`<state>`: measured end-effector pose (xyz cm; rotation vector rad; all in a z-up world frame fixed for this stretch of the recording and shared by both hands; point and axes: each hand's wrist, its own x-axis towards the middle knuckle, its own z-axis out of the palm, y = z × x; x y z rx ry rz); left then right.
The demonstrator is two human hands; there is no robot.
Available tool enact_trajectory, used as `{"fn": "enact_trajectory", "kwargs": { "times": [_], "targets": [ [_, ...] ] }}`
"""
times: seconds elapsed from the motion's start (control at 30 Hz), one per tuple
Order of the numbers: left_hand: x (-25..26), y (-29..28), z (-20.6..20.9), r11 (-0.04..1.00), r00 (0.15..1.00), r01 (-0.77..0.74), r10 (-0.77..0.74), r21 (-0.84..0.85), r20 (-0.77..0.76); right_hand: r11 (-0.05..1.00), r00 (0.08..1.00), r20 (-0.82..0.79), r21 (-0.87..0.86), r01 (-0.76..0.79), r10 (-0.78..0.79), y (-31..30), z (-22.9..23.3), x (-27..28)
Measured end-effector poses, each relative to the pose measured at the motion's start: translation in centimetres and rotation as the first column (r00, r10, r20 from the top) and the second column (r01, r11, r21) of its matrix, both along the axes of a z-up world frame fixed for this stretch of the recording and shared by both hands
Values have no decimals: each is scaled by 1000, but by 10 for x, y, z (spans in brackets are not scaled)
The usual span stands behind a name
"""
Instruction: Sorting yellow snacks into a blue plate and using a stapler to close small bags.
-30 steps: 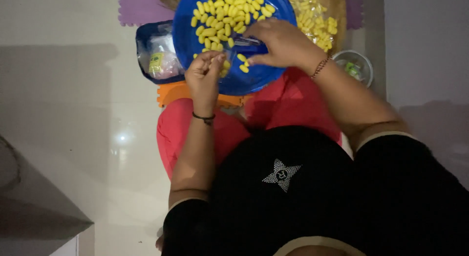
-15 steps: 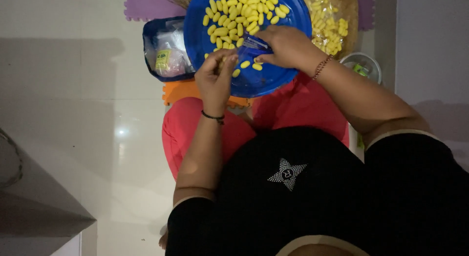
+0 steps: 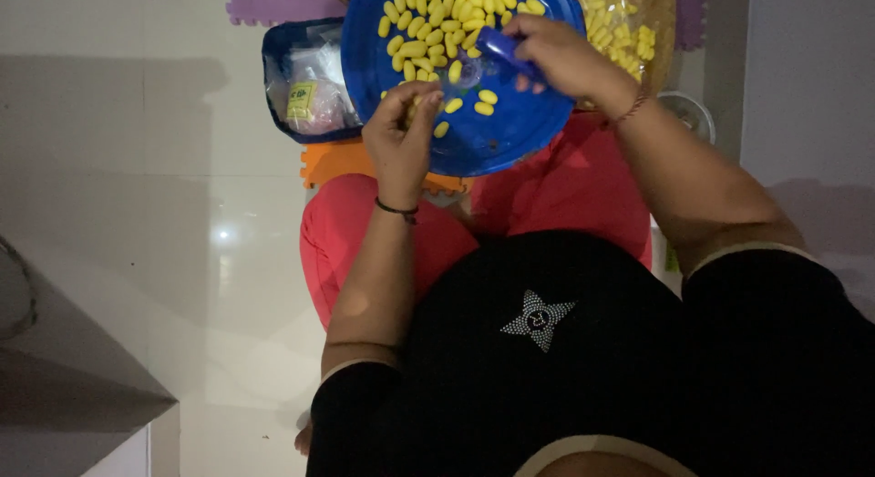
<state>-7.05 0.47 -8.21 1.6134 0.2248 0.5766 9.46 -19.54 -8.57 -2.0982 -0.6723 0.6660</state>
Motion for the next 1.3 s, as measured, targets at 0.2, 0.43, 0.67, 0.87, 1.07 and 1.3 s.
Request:
{"fn": "enact_trajectory", "kwargs": {
  "times": [0.2,0.43,0.67,0.87,1.07,1.3],
  "targets": [
    [1,-3,-1,996,1000,21,-20,92,-18,923,585,716,-330,-198,382,-12,65,-30],
    [-3,-7,2,986,1000,22,-20,167,-16,884,219,856,-456,-107,468,3,93,-55],
    [-4,-6,11,940,1000,3,-7,342,11,864,232,833,-487,-127,503,11,97,-58],
    [-6,-5,13,954,999,50,-53,294,4,858,179,839,-499,-124,514,12,98,-58],
    [-5,-4,11,977,991,126,-130,172,15,849,182,831,-502,-164,526,10,98,-54],
    [-4,-3,12,962,994,106,-103,253,-24,832,156,820,-527,-172,551,7,90,-48]
  ]
}}
